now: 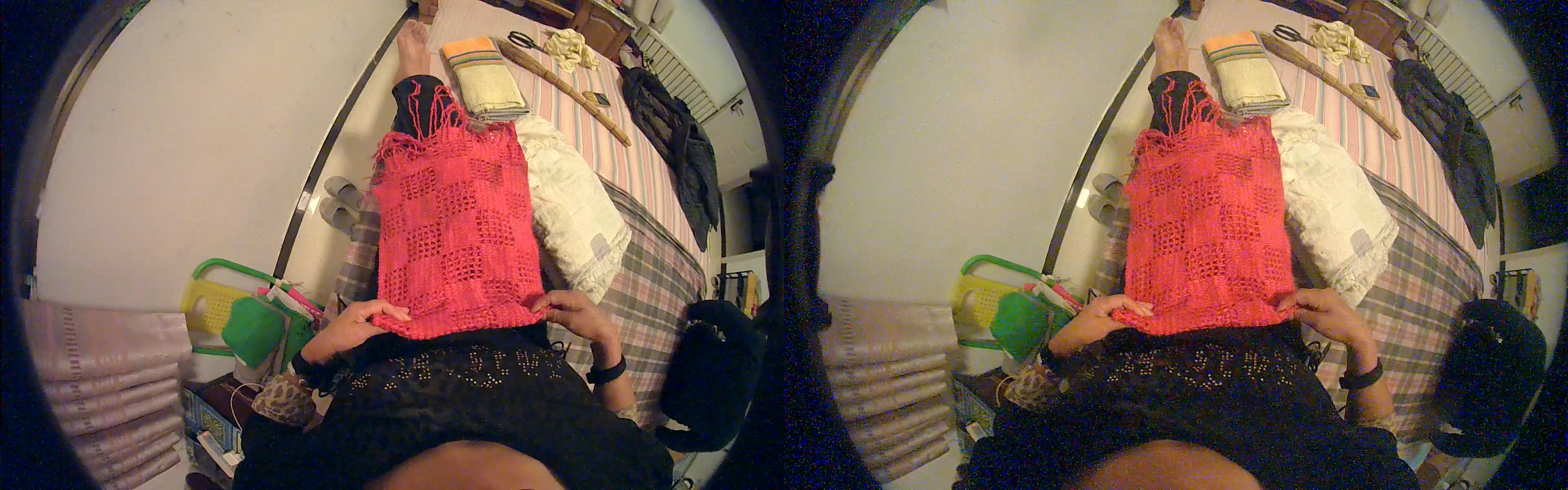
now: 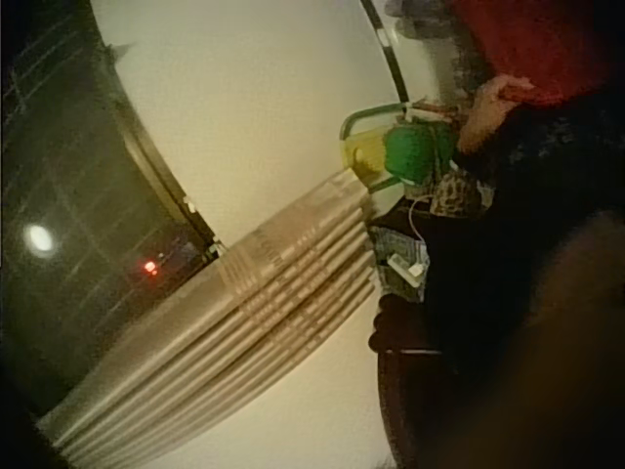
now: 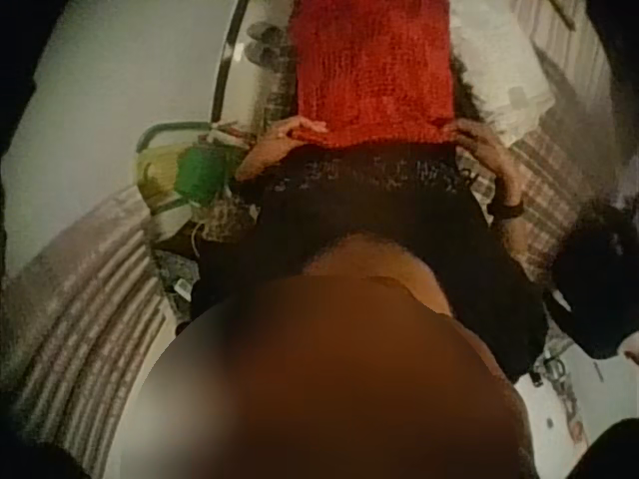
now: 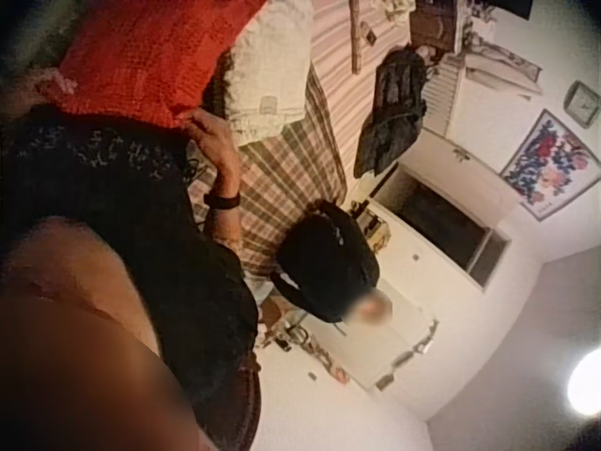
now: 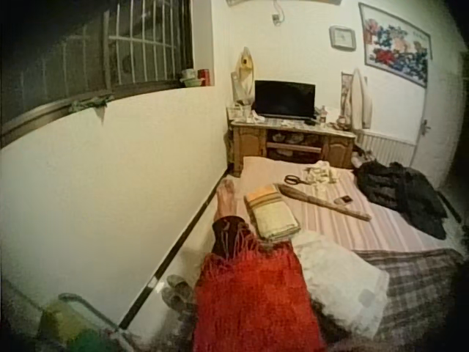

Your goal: The person folds a white cloth diaper on their lap, then folds a red crocheted cloth. They place the folded red cloth on the bed and continue folding the white diaper, stacking it with other folded items.

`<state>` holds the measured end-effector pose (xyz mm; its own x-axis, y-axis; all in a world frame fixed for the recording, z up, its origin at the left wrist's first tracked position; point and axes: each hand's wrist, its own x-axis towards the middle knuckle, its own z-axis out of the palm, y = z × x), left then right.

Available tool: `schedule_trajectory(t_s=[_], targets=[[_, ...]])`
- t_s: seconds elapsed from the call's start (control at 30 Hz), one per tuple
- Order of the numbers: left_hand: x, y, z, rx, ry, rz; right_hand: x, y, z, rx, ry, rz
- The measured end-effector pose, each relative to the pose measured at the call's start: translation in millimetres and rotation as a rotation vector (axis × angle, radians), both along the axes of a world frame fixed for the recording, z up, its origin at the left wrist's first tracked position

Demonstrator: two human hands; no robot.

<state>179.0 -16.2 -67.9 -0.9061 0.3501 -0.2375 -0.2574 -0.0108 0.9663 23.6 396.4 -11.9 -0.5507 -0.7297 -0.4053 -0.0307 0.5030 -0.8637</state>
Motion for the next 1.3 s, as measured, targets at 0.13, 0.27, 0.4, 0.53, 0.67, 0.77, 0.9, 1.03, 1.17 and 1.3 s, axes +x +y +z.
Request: schedule_trajectory(t_s=[0.13,0.27,0.4,0.53,0.67,0.77,0.9,1.03,1.17,1.3], targets=[[-9,-17,12,-0.201,-0.064,-0.153,-2,-6,-3,0.025,-0.117,0.024],[-20,-45,27,-0.106,-0.154,-0.376,-23,-12,27,0.143,-0.227,0.143],[-54,-72,17,-0.055,-0.082,-0.012,-64,-25,42,0.045,-0.052,0.061],[-116,-72,-30,-0.186,0.062,0.443,-131,-66,5,-0.103,0.196,-0.206],[-173,-60,-77,-0.364,0.147,0.582,-184,-114,-55,-0.200,0.307,-0.366],[-189,-51,-95,-0.538,0.197,0.571,-199,-133,-84,-0.084,0.455,-0.343],[-191,-50,-99,-0.497,0.160,0.544,-201,-137,-96,0.070,0.607,-0.249],[-190,-55,-98,-0.403,0.112,0.532,-193,-132,-99,0.120,0.631,-0.268],[-192,-67,-97,-0.187,-0.084,0.491,-189,-128,-97,0.138,0.643,-0.319],[-193,-72,-92,-0.279,0.137,0.535,-184,-120,-82,-0.073,0.730,-0.371]])
